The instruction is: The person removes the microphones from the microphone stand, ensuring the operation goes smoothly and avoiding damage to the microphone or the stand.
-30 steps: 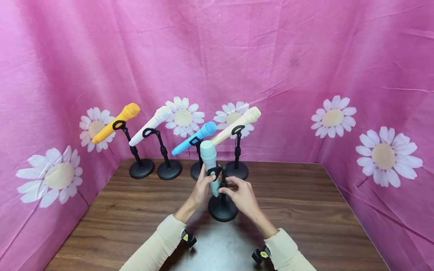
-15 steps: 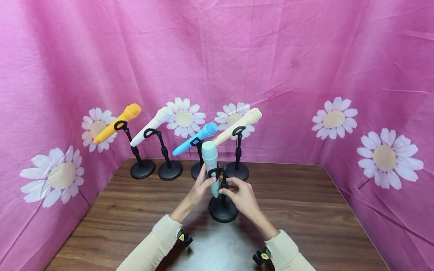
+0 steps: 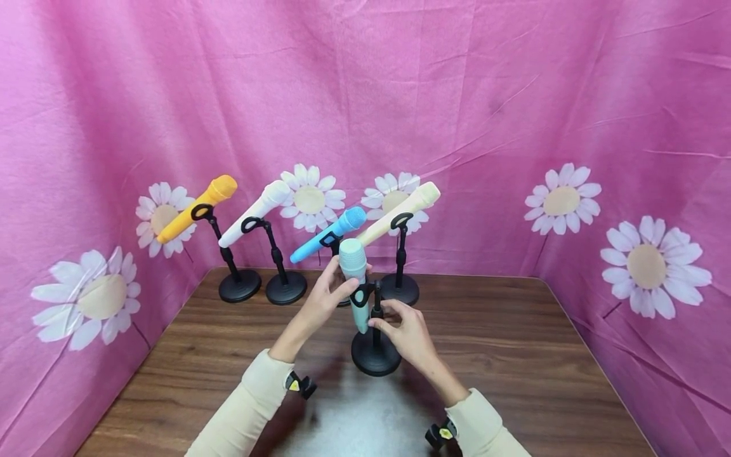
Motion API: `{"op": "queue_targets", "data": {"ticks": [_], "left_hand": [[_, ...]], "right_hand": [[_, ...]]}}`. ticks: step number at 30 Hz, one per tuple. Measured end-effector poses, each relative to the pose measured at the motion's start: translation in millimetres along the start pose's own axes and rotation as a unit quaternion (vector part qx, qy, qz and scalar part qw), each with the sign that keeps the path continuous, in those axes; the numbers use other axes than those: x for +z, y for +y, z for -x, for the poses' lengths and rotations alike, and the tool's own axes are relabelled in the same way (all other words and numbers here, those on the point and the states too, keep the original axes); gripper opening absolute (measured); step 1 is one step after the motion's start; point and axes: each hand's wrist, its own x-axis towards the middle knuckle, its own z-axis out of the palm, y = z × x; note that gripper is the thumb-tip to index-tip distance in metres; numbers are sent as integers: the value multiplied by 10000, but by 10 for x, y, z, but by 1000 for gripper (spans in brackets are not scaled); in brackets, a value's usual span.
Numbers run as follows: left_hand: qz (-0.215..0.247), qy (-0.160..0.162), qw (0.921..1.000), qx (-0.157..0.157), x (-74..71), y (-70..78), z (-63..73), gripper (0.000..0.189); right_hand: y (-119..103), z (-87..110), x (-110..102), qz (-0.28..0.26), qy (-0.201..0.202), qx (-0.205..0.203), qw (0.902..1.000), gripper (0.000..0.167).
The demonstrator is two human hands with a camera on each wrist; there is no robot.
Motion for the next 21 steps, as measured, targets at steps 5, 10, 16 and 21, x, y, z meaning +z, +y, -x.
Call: {"op": "queue_targets", "data": {"ticks": [5, 10, 16, 21], "left_hand": [[-119, 127, 9998, 41, 24, 79, -62, 54], [-119, 220, 9997, -9, 56, 87, -110, 45], [-183, 275, 9994, -59, 53, 121, -126, 38], [-96, 306, 9994, -97, 42, 123, -136, 38]], "right_hand": [[27, -2, -6, 75, 36, -426, 9991, 37], [42, 8, 0, 164, 24, -675, 9976, 36], [35, 10, 2, 189, 68, -781, 9967, 35], [40, 5, -8, 153, 63, -853, 9962, 34]]}}
